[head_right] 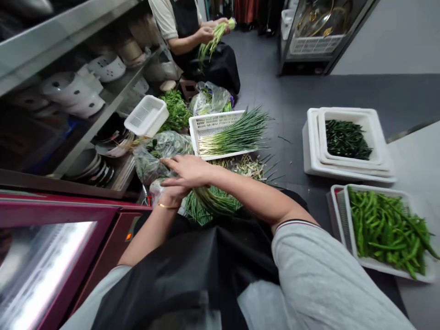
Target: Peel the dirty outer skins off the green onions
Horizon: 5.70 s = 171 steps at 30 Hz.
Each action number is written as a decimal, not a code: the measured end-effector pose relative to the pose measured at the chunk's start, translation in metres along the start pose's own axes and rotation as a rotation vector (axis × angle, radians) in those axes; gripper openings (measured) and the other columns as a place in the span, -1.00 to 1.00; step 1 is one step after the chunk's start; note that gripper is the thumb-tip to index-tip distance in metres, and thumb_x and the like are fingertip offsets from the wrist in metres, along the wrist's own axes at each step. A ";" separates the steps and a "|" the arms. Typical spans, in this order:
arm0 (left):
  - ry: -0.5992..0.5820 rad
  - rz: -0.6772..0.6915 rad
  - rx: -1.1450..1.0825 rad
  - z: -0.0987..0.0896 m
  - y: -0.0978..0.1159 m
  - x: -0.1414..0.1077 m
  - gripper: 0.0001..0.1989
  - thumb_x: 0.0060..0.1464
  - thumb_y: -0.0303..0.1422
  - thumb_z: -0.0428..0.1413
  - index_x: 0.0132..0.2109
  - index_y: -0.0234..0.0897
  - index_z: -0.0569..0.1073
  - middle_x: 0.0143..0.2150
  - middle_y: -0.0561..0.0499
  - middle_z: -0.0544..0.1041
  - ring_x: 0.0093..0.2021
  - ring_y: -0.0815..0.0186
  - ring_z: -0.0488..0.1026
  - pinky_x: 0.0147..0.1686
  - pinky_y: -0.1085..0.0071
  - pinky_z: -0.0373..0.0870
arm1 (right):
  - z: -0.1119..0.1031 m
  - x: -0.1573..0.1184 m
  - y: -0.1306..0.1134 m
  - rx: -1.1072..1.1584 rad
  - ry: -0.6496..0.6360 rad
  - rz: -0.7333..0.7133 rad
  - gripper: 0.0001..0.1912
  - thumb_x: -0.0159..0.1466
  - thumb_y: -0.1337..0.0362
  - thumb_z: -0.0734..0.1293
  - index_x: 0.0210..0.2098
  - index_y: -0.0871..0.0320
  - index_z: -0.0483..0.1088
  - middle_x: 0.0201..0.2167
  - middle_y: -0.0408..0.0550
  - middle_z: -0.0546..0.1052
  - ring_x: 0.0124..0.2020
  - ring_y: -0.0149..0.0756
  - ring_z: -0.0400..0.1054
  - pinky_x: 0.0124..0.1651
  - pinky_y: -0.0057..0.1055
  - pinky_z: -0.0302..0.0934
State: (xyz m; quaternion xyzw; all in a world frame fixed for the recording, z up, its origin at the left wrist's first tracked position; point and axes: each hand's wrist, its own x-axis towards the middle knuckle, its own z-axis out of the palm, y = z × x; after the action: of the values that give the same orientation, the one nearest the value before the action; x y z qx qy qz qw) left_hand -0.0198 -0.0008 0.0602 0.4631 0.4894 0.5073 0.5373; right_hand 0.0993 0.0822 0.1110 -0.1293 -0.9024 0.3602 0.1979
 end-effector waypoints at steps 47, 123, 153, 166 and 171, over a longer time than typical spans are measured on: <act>-0.291 -0.150 0.978 -0.187 -0.270 0.138 -0.56 0.21 -0.21 0.01 0.17 -0.28 0.40 0.18 -0.21 0.44 0.21 0.08 0.34 0.22 0.09 0.25 | 0.039 0.078 0.440 -0.392 -0.061 0.569 -0.61 0.32 0.17 0.25 -0.01 0.35 0.38 -0.05 0.18 0.46 -0.02 -0.12 0.31 0.08 -0.20 0.14; 0.199 -0.065 0.024 0.021 -0.025 0.009 -0.59 -0.11 -0.29 0.31 -0.06 -0.28 0.54 -0.13 -0.08 0.60 -0.10 0.27 0.51 -0.15 0.42 0.42 | 0.027 -0.121 0.089 0.640 0.682 0.567 -0.71 -0.09 0.20 0.48 -0.39 0.17 0.44 -0.37 -0.06 0.54 -0.28 -0.22 0.42 -0.01 -0.17 0.27; 0.069 -0.381 -0.335 0.010 -0.047 0.070 -0.71 -0.09 -0.31 0.27 -0.42 -0.26 0.27 -0.60 0.16 0.28 -0.64 0.50 0.23 -0.57 0.49 0.31 | 0.021 -0.128 0.120 1.059 0.488 0.811 -0.65 -0.21 0.28 0.56 -0.41 0.22 0.50 -0.54 -0.14 0.55 -0.55 -0.36 0.39 -0.41 -0.41 0.32; -0.055 -0.325 0.082 -0.001 -0.054 0.085 -0.80 -0.19 -0.35 0.33 -0.43 -0.30 0.47 -0.51 0.03 0.50 -0.41 0.32 0.47 -0.42 0.45 0.38 | -0.031 -0.216 0.130 1.121 0.761 0.871 -0.62 -0.23 0.27 0.56 -0.41 0.18 0.45 -0.58 -0.14 0.53 -0.58 -0.34 0.40 -0.45 -0.39 0.36; -0.071 -0.080 0.002 0.100 -0.088 0.086 -0.58 -0.15 -0.17 0.32 -0.13 -0.31 0.58 -0.04 -0.13 0.60 0.01 0.15 0.49 0.05 0.25 0.35 | 0.004 -0.182 0.132 1.030 0.685 0.795 -0.61 -0.23 0.22 0.57 -0.40 0.20 0.50 -0.47 -0.14 0.58 -0.45 -0.34 0.43 -0.26 -0.36 0.35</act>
State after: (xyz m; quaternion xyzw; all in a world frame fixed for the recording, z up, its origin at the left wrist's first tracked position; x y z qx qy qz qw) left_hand 0.0884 0.0801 -0.0232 0.4612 0.4886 0.4683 0.5738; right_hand 0.2715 0.1049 -0.0325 -0.4427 -0.3914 0.7225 0.3589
